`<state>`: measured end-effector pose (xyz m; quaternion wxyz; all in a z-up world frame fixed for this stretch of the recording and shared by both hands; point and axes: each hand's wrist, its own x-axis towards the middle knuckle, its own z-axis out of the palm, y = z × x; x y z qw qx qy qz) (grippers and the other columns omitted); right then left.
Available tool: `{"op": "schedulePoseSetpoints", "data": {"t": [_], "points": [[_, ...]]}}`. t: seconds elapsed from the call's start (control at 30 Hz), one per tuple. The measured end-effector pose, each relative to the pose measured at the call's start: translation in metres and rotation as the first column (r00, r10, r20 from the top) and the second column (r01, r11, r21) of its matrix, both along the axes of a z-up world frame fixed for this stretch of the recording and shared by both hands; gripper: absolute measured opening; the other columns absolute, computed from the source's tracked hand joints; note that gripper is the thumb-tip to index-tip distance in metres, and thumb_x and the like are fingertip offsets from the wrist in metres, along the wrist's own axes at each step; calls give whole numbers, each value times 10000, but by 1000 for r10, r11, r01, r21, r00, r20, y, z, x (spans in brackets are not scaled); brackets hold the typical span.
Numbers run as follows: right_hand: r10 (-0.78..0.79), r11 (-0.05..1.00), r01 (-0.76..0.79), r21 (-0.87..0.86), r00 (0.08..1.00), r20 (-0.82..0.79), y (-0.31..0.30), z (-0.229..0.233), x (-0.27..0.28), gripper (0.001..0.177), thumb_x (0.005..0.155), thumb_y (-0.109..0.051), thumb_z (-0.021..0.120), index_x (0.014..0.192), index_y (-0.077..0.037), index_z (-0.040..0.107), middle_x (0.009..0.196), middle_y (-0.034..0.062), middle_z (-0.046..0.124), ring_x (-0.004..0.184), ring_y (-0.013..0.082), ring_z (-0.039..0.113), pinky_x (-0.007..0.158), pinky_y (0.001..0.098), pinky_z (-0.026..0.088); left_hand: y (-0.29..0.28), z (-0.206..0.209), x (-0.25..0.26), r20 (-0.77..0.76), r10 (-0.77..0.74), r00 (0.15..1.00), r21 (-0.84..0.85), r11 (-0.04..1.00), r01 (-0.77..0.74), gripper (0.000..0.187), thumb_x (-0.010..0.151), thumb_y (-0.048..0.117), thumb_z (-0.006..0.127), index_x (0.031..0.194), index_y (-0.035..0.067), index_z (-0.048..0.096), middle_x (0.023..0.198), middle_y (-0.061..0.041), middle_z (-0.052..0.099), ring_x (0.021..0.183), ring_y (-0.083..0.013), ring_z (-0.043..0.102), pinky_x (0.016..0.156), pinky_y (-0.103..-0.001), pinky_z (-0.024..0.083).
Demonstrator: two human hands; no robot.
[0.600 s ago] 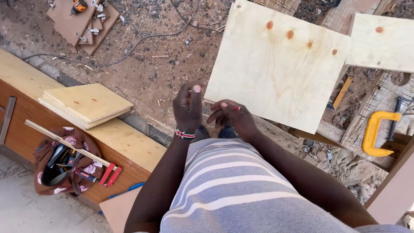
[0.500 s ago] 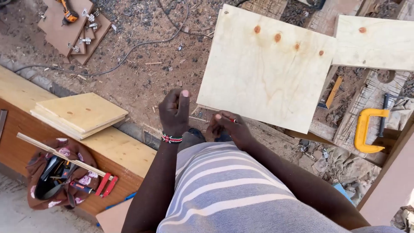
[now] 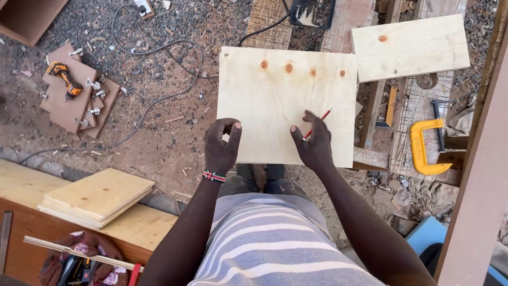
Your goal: Measuring and marking dimensions on plywood panels using a tape measure, wooden ruler, and pencil.
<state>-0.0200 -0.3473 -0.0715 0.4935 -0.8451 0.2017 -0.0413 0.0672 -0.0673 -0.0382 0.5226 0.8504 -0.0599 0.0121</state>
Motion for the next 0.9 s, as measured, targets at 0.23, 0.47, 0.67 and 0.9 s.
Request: {"op": "schedulePoseSetpoints", "data": {"t": [0.23,0.47,0.67,0.9], "points": [[-33,888,9,-460,999,-44,4,-39,56,711,1131,-628,778,1526,-80,557,1886,230,475,1758,403,389,1433,620,203,-86,-45,201,-63,-79,995,37,996,81,449,1159,474,757,1420,109,738,1327,-181,694,1275,-362,732,1146,-469,633],[-31,821,84,-564,994,104,3,-49,63,691,1087,-623,797,1437,-43,658,1915,179,466,1758,423,451,1402,602,297,-190,-173,487,-193,-76,978,500,850,165,1097,1051,548,949,1787,97,272,1866,-285,321,1689,-564,362,1343,-692,444],[-49,832,68,-551,998,49,-1,-37,58,699,1101,-648,787,1429,-43,663,1916,188,445,1742,437,482,1409,611,312,-244,-238,539,-169,-39,985,595,792,134,1076,949,752,1033,1624,262,353,1614,-250,566,1410,-495,708,1127,-610,637],[-12,826,79,-558,992,123,4,-39,63,680,1147,-651,767,1404,-34,642,1893,195,478,1718,469,541,1413,635,326,-181,-210,558,-340,-33,940,-69,998,11,898,790,452,1226,1370,196,591,1296,-62,870,1009,-135,922,862,-291,812]]}}
